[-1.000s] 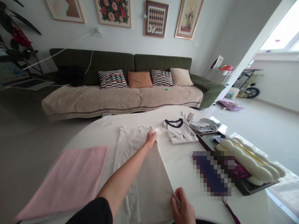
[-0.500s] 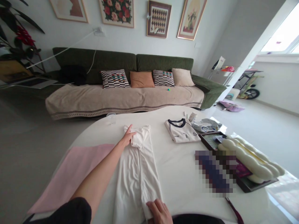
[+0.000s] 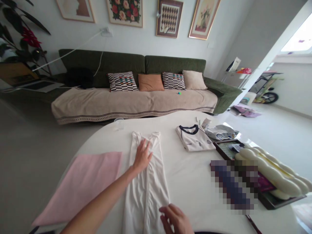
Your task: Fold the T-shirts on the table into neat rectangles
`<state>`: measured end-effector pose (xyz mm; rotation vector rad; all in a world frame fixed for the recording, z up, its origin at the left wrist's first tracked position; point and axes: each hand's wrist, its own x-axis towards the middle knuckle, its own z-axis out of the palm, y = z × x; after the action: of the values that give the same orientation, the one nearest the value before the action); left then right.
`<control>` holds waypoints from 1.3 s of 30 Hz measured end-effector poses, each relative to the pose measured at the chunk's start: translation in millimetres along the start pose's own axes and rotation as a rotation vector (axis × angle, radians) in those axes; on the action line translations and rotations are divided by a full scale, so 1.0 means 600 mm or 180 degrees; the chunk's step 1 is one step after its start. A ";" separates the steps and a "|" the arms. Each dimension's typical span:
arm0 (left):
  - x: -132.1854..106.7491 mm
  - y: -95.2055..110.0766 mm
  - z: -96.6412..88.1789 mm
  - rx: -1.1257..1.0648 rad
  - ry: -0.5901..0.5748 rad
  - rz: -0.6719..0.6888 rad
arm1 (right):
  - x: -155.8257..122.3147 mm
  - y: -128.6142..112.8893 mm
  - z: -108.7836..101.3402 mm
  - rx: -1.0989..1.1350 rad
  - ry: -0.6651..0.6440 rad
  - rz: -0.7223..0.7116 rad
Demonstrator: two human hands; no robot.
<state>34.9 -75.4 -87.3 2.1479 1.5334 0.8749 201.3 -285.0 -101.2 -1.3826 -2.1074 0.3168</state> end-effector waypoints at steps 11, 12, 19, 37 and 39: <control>-0.114 0.046 0.019 0.0926 -0.0963 0.0317 | 0.361 0.203 -0.019 -0.0042 -0.0332 0.1045; -0.112 0.048 0.016 0.0899 -0.0967 0.0286 | 0.392 0.216 -0.011 -0.0078 -0.0337 0.1080; -0.109 0.057 0.007 0.0624 -0.1067 0.0111 | 0.522 0.255 0.017 -0.0207 -0.0909 0.0935; -0.105 0.053 0.010 0.0620 -0.1207 0.0072 | 0.424 0.122 0.085 -0.0771 -0.0513 0.1060; -0.107 0.051 0.013 0.0688 -0.1156 0.0159 | 0.393 0.093 0.104 -0.0633 -0.0711 0.0862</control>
<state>47.5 -145.6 -92.2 2.3438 1.4443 0.3152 139.1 -42.4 -97.2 -1.8310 -2.1762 0.3937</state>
